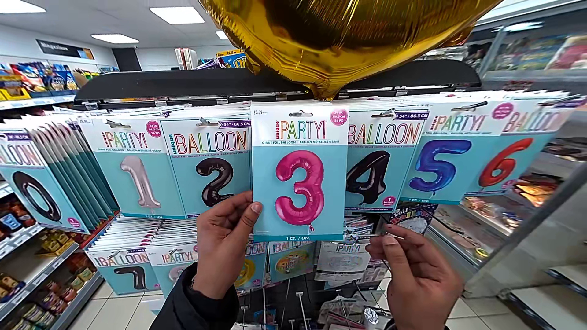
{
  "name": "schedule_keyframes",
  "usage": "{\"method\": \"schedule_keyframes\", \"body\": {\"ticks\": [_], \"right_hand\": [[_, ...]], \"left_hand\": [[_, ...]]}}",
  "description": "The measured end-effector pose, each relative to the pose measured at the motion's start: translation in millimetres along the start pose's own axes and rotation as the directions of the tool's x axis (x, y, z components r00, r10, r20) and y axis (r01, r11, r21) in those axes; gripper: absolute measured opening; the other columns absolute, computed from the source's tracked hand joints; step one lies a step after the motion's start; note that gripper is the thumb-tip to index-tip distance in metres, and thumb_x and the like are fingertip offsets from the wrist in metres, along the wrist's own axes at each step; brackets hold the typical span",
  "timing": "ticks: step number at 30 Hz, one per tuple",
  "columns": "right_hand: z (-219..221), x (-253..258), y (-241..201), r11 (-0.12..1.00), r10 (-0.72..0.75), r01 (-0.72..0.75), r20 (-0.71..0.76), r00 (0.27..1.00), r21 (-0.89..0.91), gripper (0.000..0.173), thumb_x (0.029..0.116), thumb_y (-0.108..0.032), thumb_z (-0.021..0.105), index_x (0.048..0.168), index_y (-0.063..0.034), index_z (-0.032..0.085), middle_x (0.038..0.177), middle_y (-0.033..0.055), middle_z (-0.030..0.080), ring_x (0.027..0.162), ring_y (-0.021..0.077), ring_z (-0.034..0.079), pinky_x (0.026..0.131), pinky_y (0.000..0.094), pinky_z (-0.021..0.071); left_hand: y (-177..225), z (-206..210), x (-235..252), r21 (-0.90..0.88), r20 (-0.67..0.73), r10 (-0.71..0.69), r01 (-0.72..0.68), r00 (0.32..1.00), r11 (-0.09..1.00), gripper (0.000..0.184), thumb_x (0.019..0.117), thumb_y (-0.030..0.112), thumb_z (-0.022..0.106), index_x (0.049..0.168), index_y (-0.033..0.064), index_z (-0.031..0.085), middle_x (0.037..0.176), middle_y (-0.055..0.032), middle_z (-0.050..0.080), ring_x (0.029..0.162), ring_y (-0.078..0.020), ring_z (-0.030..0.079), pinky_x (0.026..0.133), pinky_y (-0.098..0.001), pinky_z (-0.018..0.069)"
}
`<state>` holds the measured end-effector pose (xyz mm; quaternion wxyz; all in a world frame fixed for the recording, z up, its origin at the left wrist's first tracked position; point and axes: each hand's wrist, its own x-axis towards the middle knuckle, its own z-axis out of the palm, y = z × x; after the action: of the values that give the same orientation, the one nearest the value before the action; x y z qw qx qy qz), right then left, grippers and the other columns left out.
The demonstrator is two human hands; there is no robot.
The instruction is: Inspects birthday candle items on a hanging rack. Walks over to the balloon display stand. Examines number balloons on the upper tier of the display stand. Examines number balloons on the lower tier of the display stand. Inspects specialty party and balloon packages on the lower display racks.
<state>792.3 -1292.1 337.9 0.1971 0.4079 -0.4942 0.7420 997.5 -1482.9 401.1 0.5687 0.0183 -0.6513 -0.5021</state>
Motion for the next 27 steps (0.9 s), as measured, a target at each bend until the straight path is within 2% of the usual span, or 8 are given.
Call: {"method": "schedule_keyframes", "body": {"ticks": [10,13,15,17,20,21,23,27], "right_hand": [[-5.4,1.5,1.1,1.0,0.004,-0.004,-0.013,1.0,-0.011,0.021,0.1001,-0.015,0.061,0.114,0.0001,0.067,0.084,0.0027,0.074,0.071,0.0153,0.073,0.062,0.0279,0.0644],[-7.4,3.1,3.2,0.999,-0.008,0.008,-0.015,1.0,-0.031,0.022,0.0998,-0.015,0.061,0.114,0.0002,0.067,0.085,0.0033,0.073,0.071,0.0152,0.072,0.061,0.0275,0.0634],[-7.8,5.9,6.2,0.999,-0.016,0.014,-0.042,0.999,-0.052,0.021,0.0987,-0.014,0.062,0.113,-0.0002,0.068,0.09,0.0041,0.074,0.074,0.015,0.072,0.061,0.0271,0.0626],[-8.4,14.0,8.8,0.994,-0.029,0.02,-0.086,0.996,-0.109,0.021,0.0965,-0.015,0.064,0.111,-0.0016,0.069,0.098,0.0048,0.073,0.081,0.0146,0.072,0.066,0.0276,0.0626],[-12.3,32.7,13.7,0.975,-0.032,0.008,-0.103,0.994,-0.22,0.03,0.0948,-0.021,0.067,0.119,-0.0032,0.069,0.119,0.0086,0.069,0.104,0.0171,0.069,0.08,0.0304,0.0627],[-13.1,39.0,15.9,0.968,-0.02,-0.006,-0.101,0.995,-0.25,0.034,0.0947,-0.024,0.068,0.122,-0.0043,0.068,0.124,0.009,0.067,0.106,0.0172,0.068,0.081,0.0312,0.0624],[-13.1,50.0,19.5,0.963,0.026,-0.048,-0.088,0.996,-0.265,0.041,0.0947,-0.028,0.069,0.13,-0.0074,0.064,0.125,0.0074,0.066,0.101,0.0159,0.069,0.078,0.032,0.0618],[-13.1,63.4,20.4,0.967,0.154,-0.156,-0.026,0.988,-0.2,0.045,0.0962,-0.028,0.069,0.137,-0.0117,0.06,0.125,0.0059,0.067,0.098,0.0168,0.07,0.08,0.035,0.0628]], "left_hand": [[-7.6,2.3,8.4,0.011,-0.033,-0.003,0.004,0.999,1.0,0.023,0.0962,0.008,0.068,0.117,-0.0003,0.072,0.097,-0.0174,0.074,0.078,-0.0226,0.073,0.071,-0.0345,0.0641],[-13.1,1.4,9.1,0.035,-0.044,-0.041,0.042,0.998,0.998,0.023,0.0964,0.009,0.068,0.117,0.0006,0.072,0.096,-0.017,0.074,0.077,-0.0237,0.073,0.069,-0.0345,0.0641],[-19.8,0.5,8.4,0.068,-0.07,-0.043,0.048,0.997,0.997,0.023,0.0961,0.009,0.069,0.117,0.001,0.073,0.097,-0.0159,0.074,0.077,-0.0237,0.073,0.069,-0.034,0.0643],[-26.0,-0.5,8.2,0.128,-0.107,-0.018,0.032,0.994,0.991,0.024,0.0959,0.01,0.069,0.118,0.002,0.073,0.097,-0.0134,0.075,0.078,-0.0221,0.073,0.07,-0.0323,0.0639],[-30.2,-2.5,5.1,0.188,-0.147,0.046,-0.017,0.988,0.982,0.033,0.0956,0.015,0.068,0.126,0.0018,0.068,0.107,-0.0108,0.075,0.089,-0.0212,0.074,0.078,-0.0327,0.0638],[-31.2,-4.0,3.2,0.192,-0.151,0.074,-0.045,0.986,0.98,0.037,0.0956,0.017,0.069,0.128,0.0007,0.066,0.112,-0.0117,0.074,0.095,-0.0231,0.074,0.083,-0.0352,0.0638],[-33.7,-6.7,-2.5,0.194,-0.159,0.132,-0.1,0.979,0.976,0.041,0.0963,0.021,0.069,0.13,-0.0006,0.063,0.121,-0.0135,0.07,0.106,-0.027,0.071,0.09,-0.0392,0.0625],[-38.8,-10.1,-22.0,0.184,-0.176,0.159,-0.126,0.971,0.975,0.037,0.0978,0.023,0.066,0.128,0.0015,0.064,0.121,-0.0118,0.069,0.108,-0.0266,0.07,0.095,-0.04,0.0602]]}}
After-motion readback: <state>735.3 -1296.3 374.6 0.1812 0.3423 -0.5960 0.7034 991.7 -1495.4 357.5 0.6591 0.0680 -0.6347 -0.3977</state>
